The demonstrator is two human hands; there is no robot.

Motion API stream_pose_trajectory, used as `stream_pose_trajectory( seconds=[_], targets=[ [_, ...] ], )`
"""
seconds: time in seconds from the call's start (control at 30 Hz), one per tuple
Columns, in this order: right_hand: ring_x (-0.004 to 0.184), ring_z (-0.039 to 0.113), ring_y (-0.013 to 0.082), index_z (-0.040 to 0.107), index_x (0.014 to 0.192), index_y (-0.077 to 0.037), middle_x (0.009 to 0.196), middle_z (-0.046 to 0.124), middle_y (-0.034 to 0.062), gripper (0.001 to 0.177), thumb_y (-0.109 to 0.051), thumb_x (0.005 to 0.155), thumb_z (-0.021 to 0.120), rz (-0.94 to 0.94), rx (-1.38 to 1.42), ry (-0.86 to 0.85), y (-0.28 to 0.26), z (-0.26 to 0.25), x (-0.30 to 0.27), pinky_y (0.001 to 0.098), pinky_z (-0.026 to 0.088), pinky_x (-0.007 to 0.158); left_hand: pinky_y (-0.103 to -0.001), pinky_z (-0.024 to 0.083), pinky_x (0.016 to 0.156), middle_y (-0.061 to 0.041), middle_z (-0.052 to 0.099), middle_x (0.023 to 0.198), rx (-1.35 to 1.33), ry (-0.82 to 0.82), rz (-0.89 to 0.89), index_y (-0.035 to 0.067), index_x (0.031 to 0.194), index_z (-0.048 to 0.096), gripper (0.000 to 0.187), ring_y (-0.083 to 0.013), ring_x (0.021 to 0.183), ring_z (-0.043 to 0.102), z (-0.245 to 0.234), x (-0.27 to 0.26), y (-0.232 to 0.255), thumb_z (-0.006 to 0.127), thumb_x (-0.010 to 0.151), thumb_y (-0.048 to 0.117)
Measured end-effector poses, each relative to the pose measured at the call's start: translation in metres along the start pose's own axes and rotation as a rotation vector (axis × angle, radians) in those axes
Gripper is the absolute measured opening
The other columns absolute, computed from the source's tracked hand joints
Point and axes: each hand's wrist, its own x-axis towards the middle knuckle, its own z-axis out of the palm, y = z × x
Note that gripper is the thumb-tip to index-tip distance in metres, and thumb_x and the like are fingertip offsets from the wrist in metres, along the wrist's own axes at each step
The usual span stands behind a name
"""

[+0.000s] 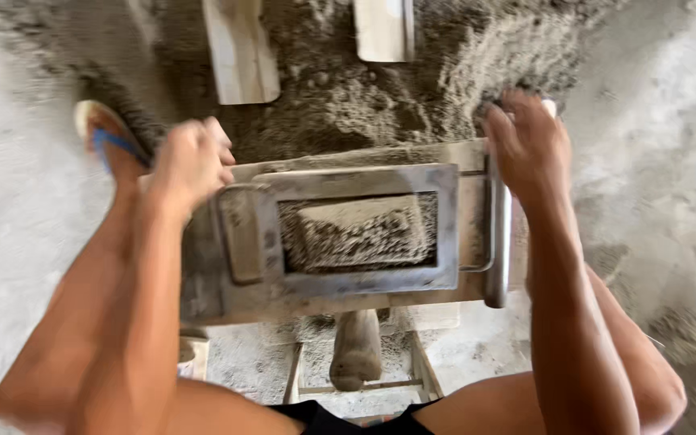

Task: The person scoops wet concrete into a rectangular metal mold using a trowel, levels the surface, and then flips the mold to release the formed brick onto a stack. The process is repeated multiple times in a continuous cycle.

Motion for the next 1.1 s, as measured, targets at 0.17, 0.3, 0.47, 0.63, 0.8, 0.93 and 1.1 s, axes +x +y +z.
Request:
stream_pose_trajectory(
  seconds=[0.17,0.3,0.47,0.63,0.8,0.93,1.1],
  targets=[
    [0.06,0.064,0.0127,0.062,0.086,-0.004,0.071,0.065,0.0062,0.029,-0.019,0.098,0.041,0.232,0.263,0.136,0.033,0.029,-0.101,0.026,0.052,0.051,-0.037,0.044,0.062,-0.001,0.064,0.065,0.181,0.013,0.08,0.013,0.088,0.066,0.028,-0.0213,0.06,0.061,0.006,-0.078,-0.04,0.039,0.093,0.017],
    [0.039,0.053,0.0119,0.066,0.096,-0.003,0.063,0.062,0.0067,0.022,-0.017,0.1,0.049,0.011,0.257,0.303,0.056,0.047,-0.104,0.0261,0.047,0.029,-0.033,0.052,0.054,-0.003,0.068,0.07,0.14,0.12,0.211,0.009,0.11,0.067,0.027,-0.0157,0.051,0.066,0.02,-0.075,-0.063,0.047,0.092,0.008],
    [0.061,0.062,0.0344,0.068,0.082,-0.005,0.06,0.059,0.0161,0.032,-0.022,0.101,0.049,-0.002,-0.037,0.365,0.07,0.027,-0.1,0.0504,0.044,0.052,-0.048,0.051,0.072,-0.019,0.065,0.08,0.115,0.395,0.366,0.012,0.086,0.072,0.012,-0.041,0.082,0.063,-0.004,-0.071,-0.082,0.069,0.079,0.021],
    [0.046,0.057,0.0191,0.065,0.082,-0.007,0.054,0.056,0.0063,0.025,-0.015,0.105,0.059,-0.281,-0.058,0.436,0.022,0.021,-0.054,0.0318,0.046,0.046,-0.046,0.051,0.066,-0.009,0.063,0.069,0.107,0.593,0.243,0.012,0.102,0.062,0.019,-0.031,0.072,0.063,-0.103,-0.102,-0.197,0.05,0.087,0.014],
    [0.049,0.06,0.025,0.065,0.073,-0.013,0.049,0.053,0.0058,0.029,-0.018,0.101,0.059,-0.604,-0.209,0.24,-0.167,0.126,-0.04,0.0367,0.045,0.054,-0.061,0.038,0.096,-0.033,0.043,0.126,-0.004,0.49,-0.248,0.001,0.143,0.029,0.065,-0.0499,0.118,0.043,-0.101,-0.15,-0.359,0.057,0.085,0.007],
    [0.081,0.063,0.0382,0.06,0.115,-0.007,0.092,0.066,0.017,0.033,0.003,0.086,0.051,-0.893,-0.093,-0.177,-0.296,0.258,-0.094,0.0501,0.051,0.068,-0.06,0.045,0.085,-0.028,0.045,0.119,0.057,0.348,-0.516,0.001,0.139,0.035,0.083,-0.0477,0.109,0.05,-0.022,-0.187,-0.46,0.077,0.073,0.029],
    [0.068,0.064,0.041,0.064,0.098,-0.008,0.074,0.06,0.0188,0.018,-0.008,0.081,0.059,-1.154,-0.122,-0.461,-0.335,0.396,-0.228,0.0498,0.046,0.048,-0.051,0.049,0.083,-0.014,0.042,0.122,0.238,0.118,-0.722,0.01,0.128,0.046,0.089,-0.0339,0.11,0.049,0.072,-0.219,-0.508,0.085,0.056,0.047]
  ],
)
